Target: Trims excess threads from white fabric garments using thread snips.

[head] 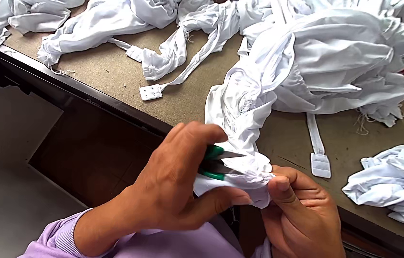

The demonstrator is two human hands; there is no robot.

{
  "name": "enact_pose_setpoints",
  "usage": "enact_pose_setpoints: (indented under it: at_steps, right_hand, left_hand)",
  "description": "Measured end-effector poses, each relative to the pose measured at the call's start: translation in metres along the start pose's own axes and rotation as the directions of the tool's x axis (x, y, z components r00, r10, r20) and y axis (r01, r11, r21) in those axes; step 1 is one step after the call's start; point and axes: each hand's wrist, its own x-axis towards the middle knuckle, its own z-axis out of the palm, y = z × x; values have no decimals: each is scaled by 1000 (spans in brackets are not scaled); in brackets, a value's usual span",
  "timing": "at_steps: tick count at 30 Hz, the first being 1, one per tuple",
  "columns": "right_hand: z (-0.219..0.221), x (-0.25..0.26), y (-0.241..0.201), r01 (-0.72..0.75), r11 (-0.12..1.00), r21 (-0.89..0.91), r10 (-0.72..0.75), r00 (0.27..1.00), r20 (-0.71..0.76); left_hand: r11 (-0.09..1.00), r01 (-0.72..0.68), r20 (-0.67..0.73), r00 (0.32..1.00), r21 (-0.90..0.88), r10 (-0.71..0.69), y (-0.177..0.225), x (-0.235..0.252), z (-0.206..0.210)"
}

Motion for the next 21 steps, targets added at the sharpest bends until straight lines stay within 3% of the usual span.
enact_pose_setpoints:
  at_steps: [3,7,21]
  right_hand:
    - [4,0,0,26,1000,-1,-26,1000,-5]
    - [6,0,-2,61,998,3,-61,998,21]
    - [5,-2,-3,101,995,-25,-99,993,67]
  left_hand:
    - [990,-38,101,995,132,25,11,-10,2]
    - [937,-83,126,991,339,42,9,-17,8]
    - [913,-128,124,988,387,86,7,-9,13]
